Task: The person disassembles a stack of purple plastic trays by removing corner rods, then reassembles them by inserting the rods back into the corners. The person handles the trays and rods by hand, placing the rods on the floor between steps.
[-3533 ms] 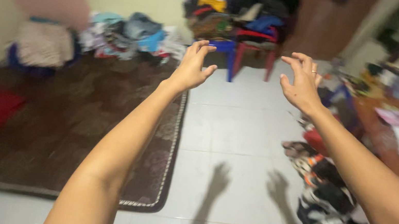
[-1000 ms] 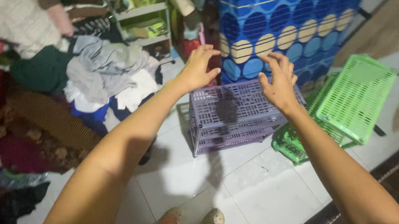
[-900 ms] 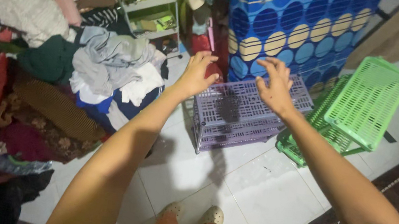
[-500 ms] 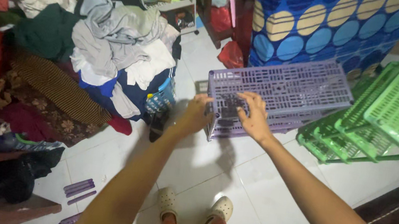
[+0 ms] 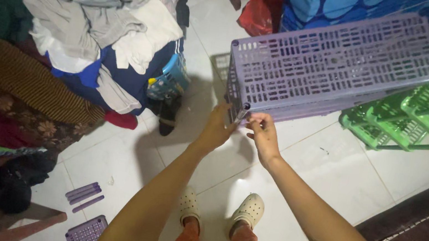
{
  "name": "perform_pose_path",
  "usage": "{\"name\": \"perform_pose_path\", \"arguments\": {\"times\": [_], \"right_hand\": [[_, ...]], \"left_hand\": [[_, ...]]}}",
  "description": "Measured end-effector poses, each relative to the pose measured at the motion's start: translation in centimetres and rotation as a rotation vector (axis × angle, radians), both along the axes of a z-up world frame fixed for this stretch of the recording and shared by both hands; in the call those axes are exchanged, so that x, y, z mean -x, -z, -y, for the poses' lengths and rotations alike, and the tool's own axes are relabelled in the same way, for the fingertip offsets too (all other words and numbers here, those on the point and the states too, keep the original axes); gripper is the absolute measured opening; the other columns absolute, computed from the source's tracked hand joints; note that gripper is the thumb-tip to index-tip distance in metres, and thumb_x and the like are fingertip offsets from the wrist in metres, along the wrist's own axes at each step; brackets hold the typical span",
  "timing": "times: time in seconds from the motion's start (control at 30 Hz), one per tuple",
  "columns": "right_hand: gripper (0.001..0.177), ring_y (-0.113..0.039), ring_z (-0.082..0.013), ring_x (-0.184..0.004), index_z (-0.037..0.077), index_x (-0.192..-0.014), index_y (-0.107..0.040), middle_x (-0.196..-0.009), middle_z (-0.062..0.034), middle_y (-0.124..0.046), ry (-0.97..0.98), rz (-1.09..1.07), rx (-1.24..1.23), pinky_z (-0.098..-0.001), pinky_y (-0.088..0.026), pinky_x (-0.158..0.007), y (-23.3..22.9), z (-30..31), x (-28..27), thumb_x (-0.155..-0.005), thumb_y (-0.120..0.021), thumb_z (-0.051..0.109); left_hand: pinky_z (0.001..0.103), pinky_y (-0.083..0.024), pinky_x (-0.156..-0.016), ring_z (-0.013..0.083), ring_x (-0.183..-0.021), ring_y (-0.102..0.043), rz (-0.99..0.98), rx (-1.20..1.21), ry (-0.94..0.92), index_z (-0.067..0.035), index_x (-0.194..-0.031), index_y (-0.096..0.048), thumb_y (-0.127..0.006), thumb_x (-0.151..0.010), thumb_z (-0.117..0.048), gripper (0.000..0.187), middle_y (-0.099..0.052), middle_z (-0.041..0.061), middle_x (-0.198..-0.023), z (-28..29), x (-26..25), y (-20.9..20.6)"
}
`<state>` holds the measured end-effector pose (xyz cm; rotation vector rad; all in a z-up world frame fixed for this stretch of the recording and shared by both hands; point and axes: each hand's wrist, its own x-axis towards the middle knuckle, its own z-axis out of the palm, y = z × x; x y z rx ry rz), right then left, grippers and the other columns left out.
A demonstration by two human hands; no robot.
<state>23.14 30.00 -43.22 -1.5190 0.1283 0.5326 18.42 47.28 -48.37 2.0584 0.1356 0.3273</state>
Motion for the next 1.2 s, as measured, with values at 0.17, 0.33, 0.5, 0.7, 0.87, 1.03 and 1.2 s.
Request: {"name": "perform_pose_path", "arguments": {"times": [0.17, 0.33, 0.5, 0.7, 0.87, 1.03, 1.2], "right_hand": [[0.020, -0.062, -0.0167, -0.099, 0.018, -0.109, -0.052, -0.104, 0.0010, -0.059, 0.263, -0.118, -0.116, -0.0391, -0.054, -0.084, 0.7, -0.8, -0.1, -0.098, -0.065, 0.029], [0.021, -0.061, -0.0155, -0.089, 0.014, -0.103, -0.055, -0.096, -0.0025, -0.061, 0.335, -0.270, -0.374, -0.0360, -0.055, -0.079, 0.2, -1.2, -1.5, -0.098, -0.068, 0.029], [0.020, -0.063, -0.0162, -0.080, 0.011, -0.095, -0.057, -0.084, -0.0044, -0.062, 0.338, -0.306, -0.441, -0.0304, -0.053, -0.073, 0.8, -1.5, -2.2, -0.098, -0.070, 0.026], [0.020, -0.065, -0.0145, -0.079, 0.012, -0.091, -0.058, -0.083, -0.0026, -0.062, 0.343, -0.344, -0.455, -0.0272, -0.052, -0.074, 2.0, -0.8, -2.5, -0.098, -0.071, 0.025], [0.022, -0.062, -0.0124, -0.080, 0.015, -0.090, -0.055, -0.085, 0.0003, -0.060, 0.380, -0.362, -0.501, -0.0271, -0.052, -0.074, 2.7, -0.9, -2.7, -0.097, -0.074, 0.025], [0.020, -0.060, -0.0117, -0.079, 0.017, -0.091, -0.055, -0.085, 0.0019, -0.059, 0.433, -0.422, -0.539, -0.0284, -0.052, -0.077, 2.1, -1.4, -2.5, -0.094, -0.074, 0.025], [0.021, -0.057, -0.0120, -0.082, 0.018, -0.101, -0.057, -0.088, 0.0033, -0.057, 0.463, -0.440, -0.513, -0.0310, -0.052, -0.079, 0.7, -1.8, -2.6, -0.092, -0.074, 0.026]], "left_hand": [[0.046, -0.044, -0.105, 0.0419, -0.125, -0.054, 0.032, 0.023, 0.037, -0.001, -0.137, -0.053, -0.076, -0.082, -0.007, 0.060, -0.056, 0.023, -0.132, 0.9, -0.4, 0.3], [0.040, -0.051, -0.095, 0.0353, -0.117, -0.062, -0.063, 0.168, 0.027, -0.004, -0.134, -0.056, -0.075, -0.085, -0.013, 0.053, -0.060, 0.018, -0.130, 1.7, -1.8, 0.5], [0.039, -0.053, -0.093, 0.0315, -0.113, -0.068, -0.116, 0.235, -0.027, -0.004, -0.129, -0.061, -0.076, -0.090, -0.021, 0.045, -0.070, 0.017, -0.123, 2.3, -2.7, 0.3], [0.038, -0.055, -0.087, 0.0275, -0.102, -0.073, -0.164, 0.310, -0.037, -0.002, -0.119, -0.066, -0.079, -0.087, -0.021, 0.039, -0.075, 0.016, -0.110, 2.1, -2.9, -0.9], [0.037, -0.056, -0.081, 0.0254, -0.094, -0.074, -0.179, 0.260, 0.015, -0.003, -0.119, -0.066, -0.079, -0.084, -0.017, 0.039, -0.076, 0.014, -0.107, 1.5, -3.1, -1.9], [0.036, -0.057, -0.081, 0.0243, -0.094, -0.074, -0.203, 0.283, 0.032, -0.003, -0.117, -0.066, -0.077, -0.087, -0.013, 0.034, -0.077, 0.014, -0.105, 1.2, -3.2, -3.0], [0.035, -0.057, -0.084, 0.0231, -0.097, -0.074, -0.195, 0.319, 0.071, -0.004, -0.117, -0.065, -0.077, -0.087, -0.011, 0.032, -0.077, 0.013, -0.106, 1.1, -3.2, -3.9]]}}
